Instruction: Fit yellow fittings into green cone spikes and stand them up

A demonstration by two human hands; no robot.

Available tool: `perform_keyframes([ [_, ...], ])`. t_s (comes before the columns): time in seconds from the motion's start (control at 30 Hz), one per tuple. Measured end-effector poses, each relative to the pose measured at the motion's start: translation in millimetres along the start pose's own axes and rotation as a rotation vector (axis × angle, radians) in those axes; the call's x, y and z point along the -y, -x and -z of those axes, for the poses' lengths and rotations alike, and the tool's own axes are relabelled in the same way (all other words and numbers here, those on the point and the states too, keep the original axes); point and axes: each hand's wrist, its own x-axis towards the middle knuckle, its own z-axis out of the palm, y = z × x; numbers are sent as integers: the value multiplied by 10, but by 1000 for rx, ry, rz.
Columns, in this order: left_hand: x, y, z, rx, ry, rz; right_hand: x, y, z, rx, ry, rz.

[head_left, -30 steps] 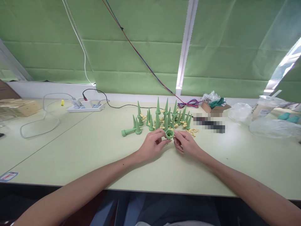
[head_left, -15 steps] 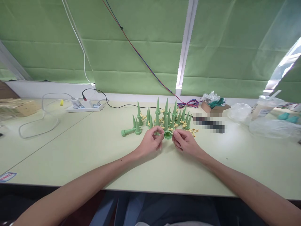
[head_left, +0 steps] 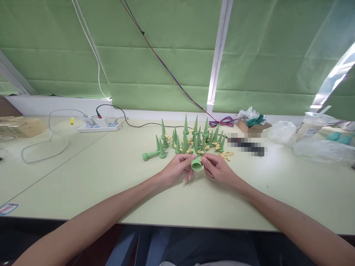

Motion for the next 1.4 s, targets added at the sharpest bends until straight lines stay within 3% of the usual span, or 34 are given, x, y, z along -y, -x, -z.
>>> perform_keyframes([
  [0.53, -14, 69, -38, -127, -471, -178, -34, -2, 6, -31, 109, -27],
  [0.73, -18, 65, -81, -217, -679, -344, -19, -7, -1, -35, 88, -67],
  [0.87, -5, 68, -96, -217, -825, -419, -23, -12, 1, -34, 83, -111],
  [1.4, 41, 34, -74, -342, -761, -424, -87, -25, -31, -164, 74, -92],
])
